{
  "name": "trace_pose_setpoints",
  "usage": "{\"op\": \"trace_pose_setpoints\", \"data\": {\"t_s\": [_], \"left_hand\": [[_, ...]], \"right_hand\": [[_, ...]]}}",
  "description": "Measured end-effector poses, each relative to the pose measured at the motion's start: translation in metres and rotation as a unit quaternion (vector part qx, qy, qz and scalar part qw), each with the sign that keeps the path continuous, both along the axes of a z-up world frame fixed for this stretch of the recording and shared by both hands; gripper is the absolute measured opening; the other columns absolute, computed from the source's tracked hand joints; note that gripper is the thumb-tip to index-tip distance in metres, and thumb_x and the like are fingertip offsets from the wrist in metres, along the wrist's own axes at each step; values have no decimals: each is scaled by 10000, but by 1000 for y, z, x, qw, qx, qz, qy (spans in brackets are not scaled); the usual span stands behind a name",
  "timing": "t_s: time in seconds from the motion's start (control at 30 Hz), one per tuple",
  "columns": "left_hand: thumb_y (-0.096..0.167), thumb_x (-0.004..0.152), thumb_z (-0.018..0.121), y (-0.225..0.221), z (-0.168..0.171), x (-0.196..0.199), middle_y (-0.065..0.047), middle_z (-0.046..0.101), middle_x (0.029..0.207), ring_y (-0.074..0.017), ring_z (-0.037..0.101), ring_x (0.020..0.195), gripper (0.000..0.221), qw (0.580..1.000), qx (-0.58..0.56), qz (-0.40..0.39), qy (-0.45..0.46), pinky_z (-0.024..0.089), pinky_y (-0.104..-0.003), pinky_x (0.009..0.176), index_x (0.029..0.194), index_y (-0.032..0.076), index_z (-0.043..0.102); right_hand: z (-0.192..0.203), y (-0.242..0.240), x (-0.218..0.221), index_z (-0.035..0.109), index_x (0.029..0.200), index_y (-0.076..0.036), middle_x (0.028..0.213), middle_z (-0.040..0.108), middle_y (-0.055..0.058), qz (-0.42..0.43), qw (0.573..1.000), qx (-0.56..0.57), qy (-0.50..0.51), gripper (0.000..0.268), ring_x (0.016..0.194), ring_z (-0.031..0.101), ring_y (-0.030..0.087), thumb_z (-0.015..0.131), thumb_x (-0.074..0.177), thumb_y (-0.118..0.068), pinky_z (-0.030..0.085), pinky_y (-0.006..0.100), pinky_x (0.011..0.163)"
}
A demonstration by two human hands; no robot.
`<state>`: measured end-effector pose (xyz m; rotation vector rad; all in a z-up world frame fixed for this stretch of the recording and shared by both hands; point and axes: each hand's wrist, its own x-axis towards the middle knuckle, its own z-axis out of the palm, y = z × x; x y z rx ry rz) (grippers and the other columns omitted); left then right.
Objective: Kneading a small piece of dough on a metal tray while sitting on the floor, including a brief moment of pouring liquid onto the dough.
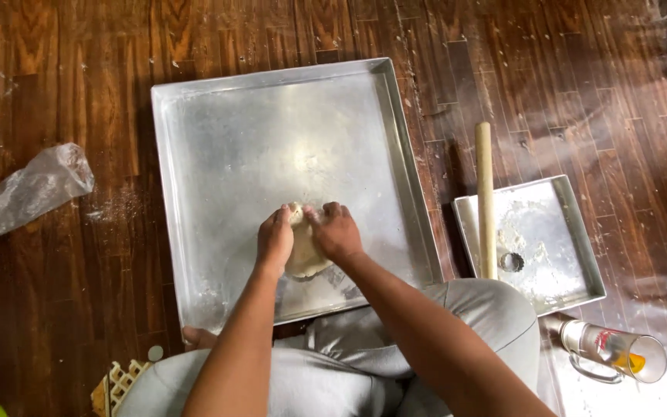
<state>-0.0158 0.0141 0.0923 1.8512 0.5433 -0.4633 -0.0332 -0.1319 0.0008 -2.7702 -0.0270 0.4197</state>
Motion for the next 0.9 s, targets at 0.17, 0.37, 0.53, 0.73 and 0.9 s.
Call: {"op": "trace_pose_setpoints", "data": {"t_s": [0.17, 0.37, 0.53, 0.73, 0.9], "left_hand": [[304, 968, 493, -11, -18, -20, -187, 617, 1173, -349, 547, 1183, 398, 986, -119, 113, -21, 446, -426, 1022, 1133, 6, 700], [469, 927, 584, -8, -31, -32, -106, 634, 1087, -248, 570, 1087, 464, 964, -188, 190, 17, 444, -381, 977, 1062, 33, 675], [418, 981, 518, -8, -51, -42, -272, 701, 1188, -334, 607, 1167, 540, 988, -96, 117, -29, 443, -467, 1039, 1124, -57, 732], [562, 934, 585, -21, -33, -52, -161, 660, 1367, -341, 638, 1261, 607, 995, -54, 83, -2, 500, -408, 1042, 1396, 172, 545], [397, 964, 582, -41, 1, -65, -77, 741, 1031, -286, 746, 978, 356, 973, 7, 6, -230, 579, -404, 881, 1227, 161, 621]], "right_hand": [[32, 11, 2, 629, 1327, -48, 1278, 642, 270, -296, 911, 249, 142, 839, 1307, 593, 413, 488, 941, -780, 446, 479, 1139], [30, 18, -20, 725, 1241, -170, 1226, 714, 140, -267, 927, 243, 98, 574, 1251, 645, 379, 573, 956, -644, 516, 495, 1055], [-8, 35, -30, 755, 1110, -395, 1140, 608, 5, -110, 990, 32, -84, 302, 1397, 477, 450, 471, 1054, -482, 433, 558, 1067], [61, 40, -51, 468, 1264, -168, 1285, 671, 175, -403, 812, 415, 76, 424, 1252, 633, 402, 630, 910, -338, 467, 528, 1071], [98, 34, -69, 586, 1147, -8, 1038, 629, 175, -316, 741, 578, -131, 266, 1099, 591, 316, 450, 945, -115, 470, 467, 1026]]}}
